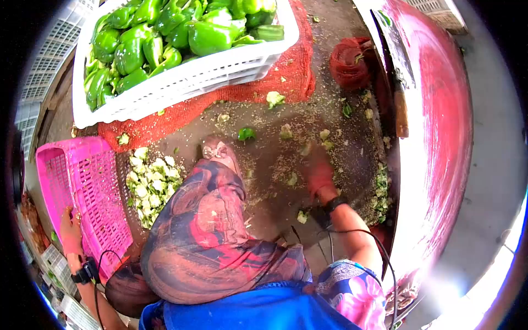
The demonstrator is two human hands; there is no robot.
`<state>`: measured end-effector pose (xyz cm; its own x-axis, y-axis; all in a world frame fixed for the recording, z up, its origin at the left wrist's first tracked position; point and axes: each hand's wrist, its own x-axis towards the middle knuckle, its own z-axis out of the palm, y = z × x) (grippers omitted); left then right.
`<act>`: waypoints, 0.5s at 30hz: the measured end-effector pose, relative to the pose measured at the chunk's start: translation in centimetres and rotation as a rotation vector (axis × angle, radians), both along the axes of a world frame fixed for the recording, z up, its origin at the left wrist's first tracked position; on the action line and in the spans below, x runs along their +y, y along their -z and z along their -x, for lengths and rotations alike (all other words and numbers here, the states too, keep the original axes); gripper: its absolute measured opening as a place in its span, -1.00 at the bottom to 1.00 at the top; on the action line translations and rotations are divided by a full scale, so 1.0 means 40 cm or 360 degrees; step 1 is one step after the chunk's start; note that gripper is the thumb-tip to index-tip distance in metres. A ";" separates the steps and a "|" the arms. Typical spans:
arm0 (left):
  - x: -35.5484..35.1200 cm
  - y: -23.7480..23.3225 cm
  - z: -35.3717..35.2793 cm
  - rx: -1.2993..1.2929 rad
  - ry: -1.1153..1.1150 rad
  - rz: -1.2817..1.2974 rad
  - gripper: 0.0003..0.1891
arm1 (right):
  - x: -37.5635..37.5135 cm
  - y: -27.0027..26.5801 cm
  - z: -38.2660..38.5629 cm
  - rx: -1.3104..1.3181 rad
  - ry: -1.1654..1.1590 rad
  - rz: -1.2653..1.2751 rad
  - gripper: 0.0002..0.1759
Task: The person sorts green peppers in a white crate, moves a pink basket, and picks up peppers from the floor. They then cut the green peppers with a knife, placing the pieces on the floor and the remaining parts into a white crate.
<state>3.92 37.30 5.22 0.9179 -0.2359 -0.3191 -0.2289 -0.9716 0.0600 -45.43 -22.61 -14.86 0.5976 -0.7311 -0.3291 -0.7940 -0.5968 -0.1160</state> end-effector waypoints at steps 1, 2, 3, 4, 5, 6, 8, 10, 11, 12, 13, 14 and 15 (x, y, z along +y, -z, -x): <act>-0.034 -0.028 0.016 -0.0006 0.0006 -0.0002 -0.54 | -0.042 0.012 0.014 -0.0006 0.0006 -0.0002 0.12; -0.069 -0.055 0.035 -0.0018 0.0222 -0.0086 -0.55 | -0.091 0.038 0.039 -0.0025 0.0003 0.0027 0.27; -0.103 -0.076 0.056 -0.0033 0.0431 -0.0169 -0.57 | -0.130 0.067 0.056 -0.0047 -0.0005 0.0059 0.43; -0.135 -0.089 0.078 -0.0079 0.0548 -0.0168 -0.57 | -0.157 0.094 0.065 -0.0060 -0.0009 0.0061 0.43; -0.177 -0.110 0.109 -0.0095 0.0540 -0.0168 -0.57 | -0.182 0.123 0.070 0.0004 0.0059 0.0042 0.45; -0.225 -0.137 0.145 -0.0091 0.0615 -0.0124 -0.57 | -0.192 0.140 0.054 0.0024 0.0080 0.0032 0.45; -0.309 -0.183 0.214 -0.0061 0.0610 -0.0100 -0.57 | -0.203 0.169 0.007 0.0215 0.0147 -0.0116 0.41; -0.345 -0.211 0.257 -0.0075 0.0681 -0.0081 -0.55 | -0.191 0.160 -0.104 0.0327 0.0093 -0.0269 0.37; -0.357 -0.226 0.280 -0.0055 0.0786 -0.0052 -0.52 | -0.166 0.082 -0.177 0.0437 0.0006 -0.0327 0.20; -0.376 -0.243 0.305 -0.0109 0.0813 -0.0081 -0.49 | -0.140 0.080 -0.206 0.0249 -0.0136 -0.0201 0.11; -0.396 -0.260 0.334 -0.0157 0.0822 -0.0122 -0.46 | -0.113 0.076 -0.233 0.0075 -0.0285 -0.0059 0.02; -0.411 -0.274 0.352 -0.0159 0.0866 -0.0106 -0.47 | -0.118 0.105 -0.264 -0.0155 -0.0366 0.0054 0.02; -0.421 -0.284 0.357 -0.0178 0.0908 -0.0094 -0.47 | -0.124 0.135 -0.294 -0.0373 -0.0458 0.0176 0.02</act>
<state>-10.38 20.44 16.58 0.6795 -0.6878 -0.2554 -0.7190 -0.6936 -0.0448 -33.68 -27.58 -20.26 0.8332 -0.5460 -0.0878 -0.5519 -0.8104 -0.1967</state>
